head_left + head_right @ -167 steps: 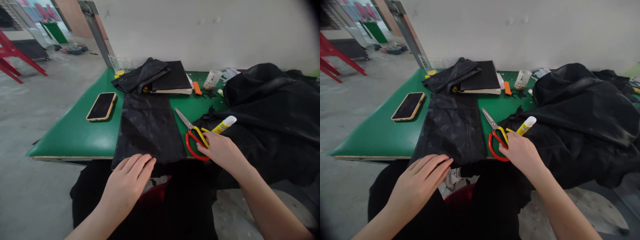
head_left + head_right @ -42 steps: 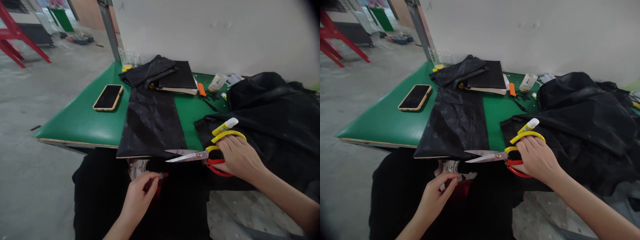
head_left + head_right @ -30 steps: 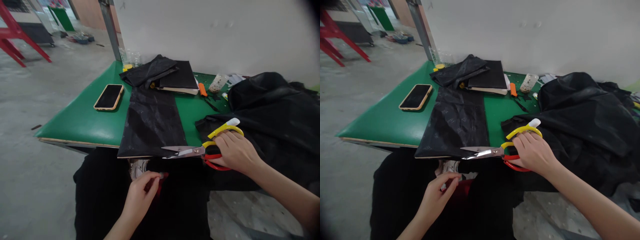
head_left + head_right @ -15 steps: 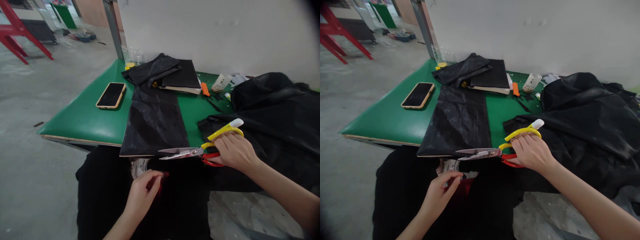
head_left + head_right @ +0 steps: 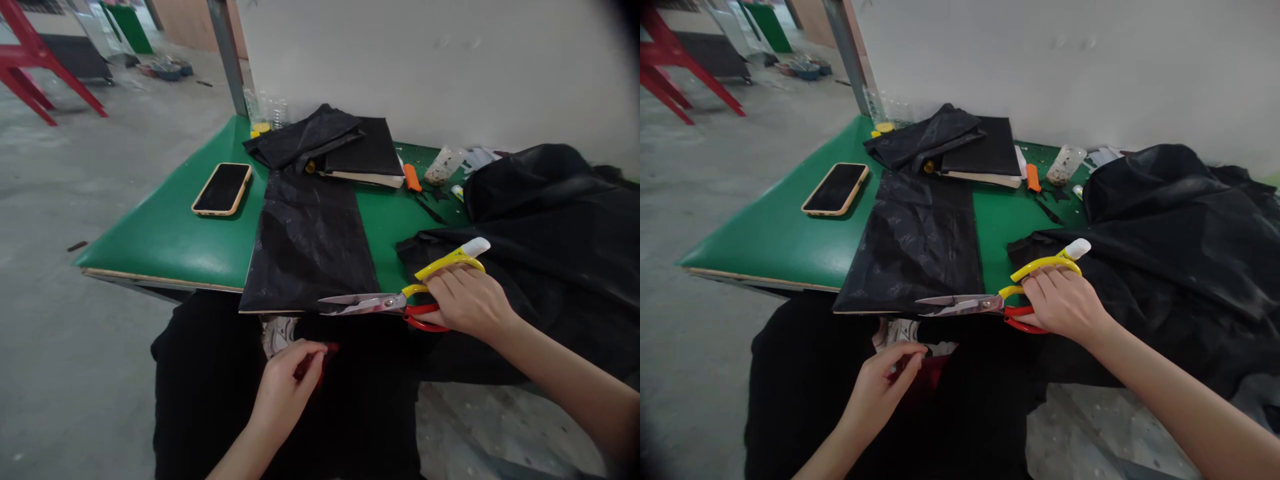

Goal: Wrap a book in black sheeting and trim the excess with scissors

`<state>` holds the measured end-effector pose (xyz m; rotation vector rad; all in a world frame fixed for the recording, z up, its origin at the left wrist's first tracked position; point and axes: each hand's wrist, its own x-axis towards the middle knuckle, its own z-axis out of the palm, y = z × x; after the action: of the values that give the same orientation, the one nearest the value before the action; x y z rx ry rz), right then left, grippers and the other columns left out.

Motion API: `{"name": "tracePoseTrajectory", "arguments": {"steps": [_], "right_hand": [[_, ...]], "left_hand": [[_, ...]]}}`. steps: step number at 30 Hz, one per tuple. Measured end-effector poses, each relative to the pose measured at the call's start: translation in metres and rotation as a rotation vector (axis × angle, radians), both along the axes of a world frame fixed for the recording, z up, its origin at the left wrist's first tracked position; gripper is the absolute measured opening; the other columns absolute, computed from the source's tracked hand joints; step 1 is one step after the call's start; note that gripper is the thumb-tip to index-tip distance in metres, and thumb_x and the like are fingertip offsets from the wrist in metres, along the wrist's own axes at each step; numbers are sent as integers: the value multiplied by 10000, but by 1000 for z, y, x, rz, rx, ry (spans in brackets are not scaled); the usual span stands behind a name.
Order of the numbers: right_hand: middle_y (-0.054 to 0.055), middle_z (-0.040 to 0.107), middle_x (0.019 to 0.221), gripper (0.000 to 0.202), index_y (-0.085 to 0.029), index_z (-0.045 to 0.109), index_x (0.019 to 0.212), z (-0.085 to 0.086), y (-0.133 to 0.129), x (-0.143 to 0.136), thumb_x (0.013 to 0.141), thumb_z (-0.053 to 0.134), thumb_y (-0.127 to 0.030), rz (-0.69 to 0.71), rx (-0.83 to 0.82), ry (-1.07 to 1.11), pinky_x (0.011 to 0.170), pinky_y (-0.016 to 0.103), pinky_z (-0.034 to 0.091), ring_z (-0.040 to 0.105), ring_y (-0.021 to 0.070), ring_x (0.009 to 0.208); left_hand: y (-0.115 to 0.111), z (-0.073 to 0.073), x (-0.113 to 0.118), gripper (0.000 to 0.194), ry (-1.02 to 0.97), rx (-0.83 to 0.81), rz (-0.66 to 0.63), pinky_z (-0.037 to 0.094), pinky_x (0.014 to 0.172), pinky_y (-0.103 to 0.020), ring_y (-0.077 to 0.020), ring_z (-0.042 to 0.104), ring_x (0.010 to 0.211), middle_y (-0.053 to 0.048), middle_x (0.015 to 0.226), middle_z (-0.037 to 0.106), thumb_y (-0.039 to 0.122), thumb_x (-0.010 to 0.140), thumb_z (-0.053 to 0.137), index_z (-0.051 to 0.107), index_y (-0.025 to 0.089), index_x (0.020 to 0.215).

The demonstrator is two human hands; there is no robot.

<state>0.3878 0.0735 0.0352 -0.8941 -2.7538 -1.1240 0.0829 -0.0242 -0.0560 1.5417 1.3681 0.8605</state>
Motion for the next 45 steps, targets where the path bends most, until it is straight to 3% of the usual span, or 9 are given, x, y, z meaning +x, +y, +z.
{"name": "tracePoseTrajectory", "arguments": {"steps": [15, 20, 27, 45], "right_hand": [[63, 628, 681, 420, -125, 632, 778, -5, -6, 6, 924, 463, -481, 12, -74, 17, 601, 309, 328, 538, 175, 593], [70, 622, 684, 411, -125, 633, 778, -6, -8, 3, 925, 464, -469, -17, -79, 31, 607, 310, 336, 539, 180, 600], [106, 590, 744, 565, -119, 573, 750, -6, -11, -5, 817, 474, -672, -218, -191, 134, 707, 343, 410, 574, 247, 736], [116, 583, 738, 514, -118, 573, 783, -2, -5, -11, 827, 486, -623, -184, -187, 111, 716, 360, 411, 560, 259, 738]], "left_hand": [[0, 3, -1, 163, 30, 46, 25, 483, 658, -234, -160, 638, 795, -16, 886, 693, 249, 894, 510, 671, 228, 909], [1, 5, -1, 158, 15, 34, 26, 482, 662, -234, -159, 638, 806, -13, 887, 693, 234, 892, 512, 669, 228, 905], [0, 2, -2, 156, 15, 23, 15, 469, 656, -231, -145, 622, 772, -9, 889, 684, 244, 901, 509, 663, 233, 921], [-2, 3, -2, 154, 7, 18, 21, 460, 654, -237, -147, 616, 762, -11, 878, 680, 248, 901, 511, 663, 229, 911]]}}
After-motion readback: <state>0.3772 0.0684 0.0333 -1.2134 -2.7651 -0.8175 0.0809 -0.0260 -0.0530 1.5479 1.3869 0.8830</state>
